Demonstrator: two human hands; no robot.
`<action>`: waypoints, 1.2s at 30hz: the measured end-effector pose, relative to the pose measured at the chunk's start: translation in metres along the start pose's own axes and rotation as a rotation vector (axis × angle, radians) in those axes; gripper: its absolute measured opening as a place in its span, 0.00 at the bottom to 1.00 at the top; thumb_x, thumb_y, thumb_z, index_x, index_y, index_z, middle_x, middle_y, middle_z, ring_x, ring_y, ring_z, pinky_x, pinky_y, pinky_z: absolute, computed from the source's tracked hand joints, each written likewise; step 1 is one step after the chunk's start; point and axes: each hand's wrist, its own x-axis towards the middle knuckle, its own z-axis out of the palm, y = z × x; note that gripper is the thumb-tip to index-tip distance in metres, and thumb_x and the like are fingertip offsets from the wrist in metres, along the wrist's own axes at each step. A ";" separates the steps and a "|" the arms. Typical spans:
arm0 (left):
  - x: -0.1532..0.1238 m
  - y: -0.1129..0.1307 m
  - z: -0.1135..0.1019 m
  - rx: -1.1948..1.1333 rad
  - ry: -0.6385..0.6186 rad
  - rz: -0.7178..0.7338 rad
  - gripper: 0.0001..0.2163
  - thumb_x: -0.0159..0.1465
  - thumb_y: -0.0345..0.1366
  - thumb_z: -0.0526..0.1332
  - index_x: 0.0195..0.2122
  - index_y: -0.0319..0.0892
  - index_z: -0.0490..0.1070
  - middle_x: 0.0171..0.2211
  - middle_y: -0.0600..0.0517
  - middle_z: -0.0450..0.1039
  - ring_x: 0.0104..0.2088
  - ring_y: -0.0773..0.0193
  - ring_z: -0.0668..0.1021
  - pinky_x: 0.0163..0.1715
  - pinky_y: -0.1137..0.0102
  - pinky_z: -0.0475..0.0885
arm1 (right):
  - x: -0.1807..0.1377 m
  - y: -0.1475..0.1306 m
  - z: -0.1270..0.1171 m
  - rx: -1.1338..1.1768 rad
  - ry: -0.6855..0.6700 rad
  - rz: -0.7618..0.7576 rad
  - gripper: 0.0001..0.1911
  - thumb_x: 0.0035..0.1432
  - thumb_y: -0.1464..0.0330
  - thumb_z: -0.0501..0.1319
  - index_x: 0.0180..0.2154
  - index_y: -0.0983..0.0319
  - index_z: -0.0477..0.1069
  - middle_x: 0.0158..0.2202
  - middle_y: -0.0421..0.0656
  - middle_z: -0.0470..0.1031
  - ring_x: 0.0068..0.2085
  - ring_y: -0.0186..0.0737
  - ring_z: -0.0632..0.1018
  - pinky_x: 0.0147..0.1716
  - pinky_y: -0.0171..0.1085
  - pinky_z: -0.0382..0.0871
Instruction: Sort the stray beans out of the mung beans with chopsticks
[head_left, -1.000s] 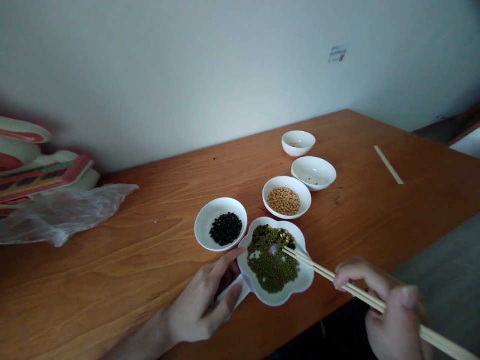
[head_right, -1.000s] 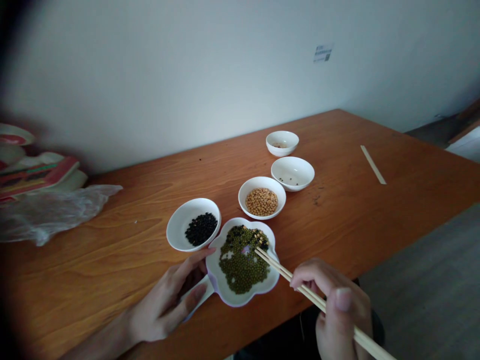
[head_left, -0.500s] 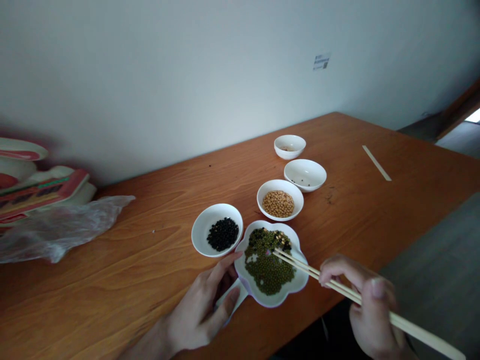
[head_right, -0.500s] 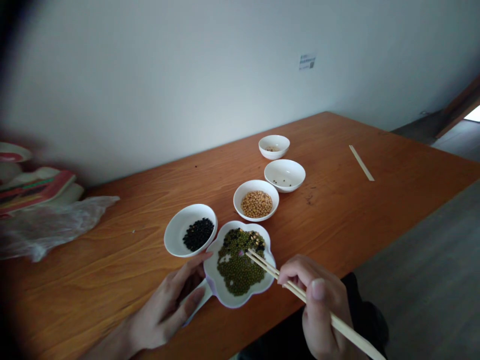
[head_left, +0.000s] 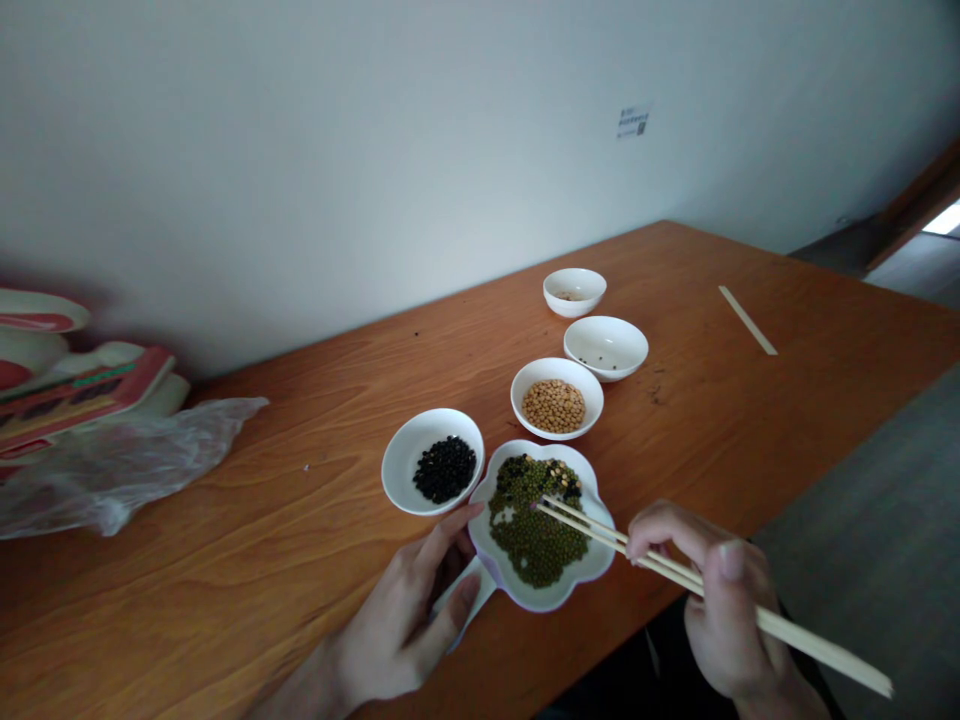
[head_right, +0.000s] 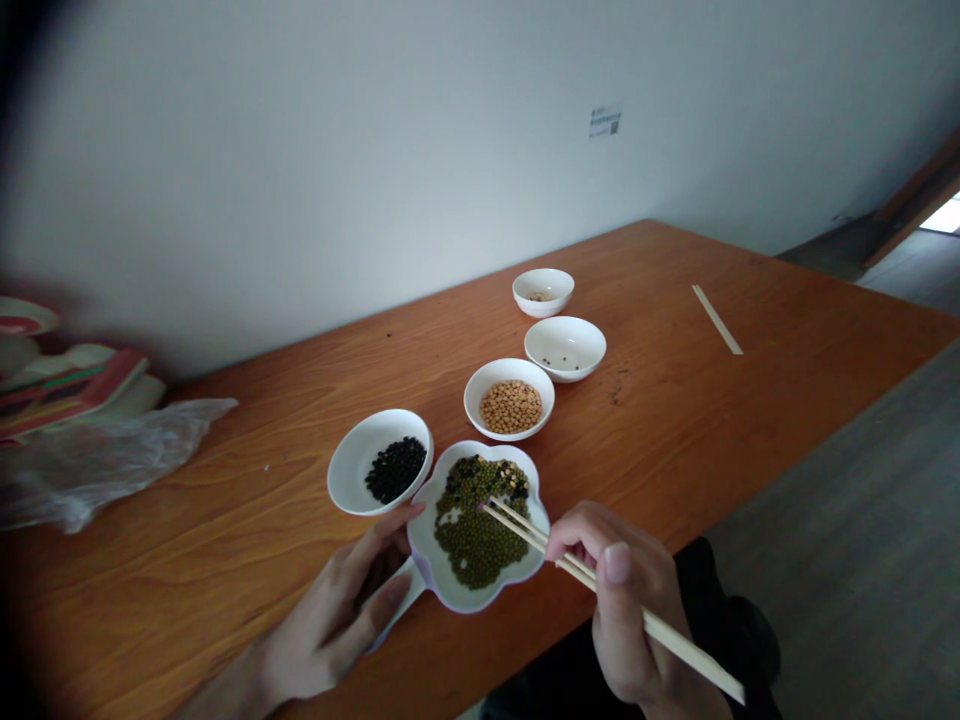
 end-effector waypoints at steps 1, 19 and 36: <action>0.000 0.000 0.000 0.002 0.001 0.001 0.25 0.79 0.37 0.53 0.74 0.48 0.51 0.39 0.50 0.74 0.34 0.62 0.75 0.36 0.66 0.71 | -0.001 0.000 -0.001 0.001 0.000 0.006 0.39 0.76 0.44 0.36 0.32 0.56 0.76 0.28 0.43 0.77 0.29 0.43 0.77 0.27 0.39 0.68; -0.001 -0.001 0.000 -0.024 -0.009 -0.009 0.24 0.79 0.38 0.53 0.74 0.47 0.51 0.39 0.49 0.74 0.34 0.62 0.74 0.36 0.66 0.70 | -0.007 -0.003 -0.005 -0.032 0.025 0.037 0.38 0.76 0.44 0.37 0.33 0.56 0.76 0.29 0.43 0.77 0.30 0.43 0.76 0.27 0.39 0.68; -0.001 -0.002 0.001 -0.036 -0.010 -0.019 0.25 0.78 0.38 0.53 0.74 0.46 0.51 0.39 0.49 0.73 0.34 0.62 0.74 0.35 0.66 0.69 | -0.006 -0.002 -0.004 -0.018 0.047 0.011 0.36 0.78 0.48 0.38 0.34 0.56 0.78 0.30 0.44 0.80 0.31 0.44 0.79 0.28 0.40 0.71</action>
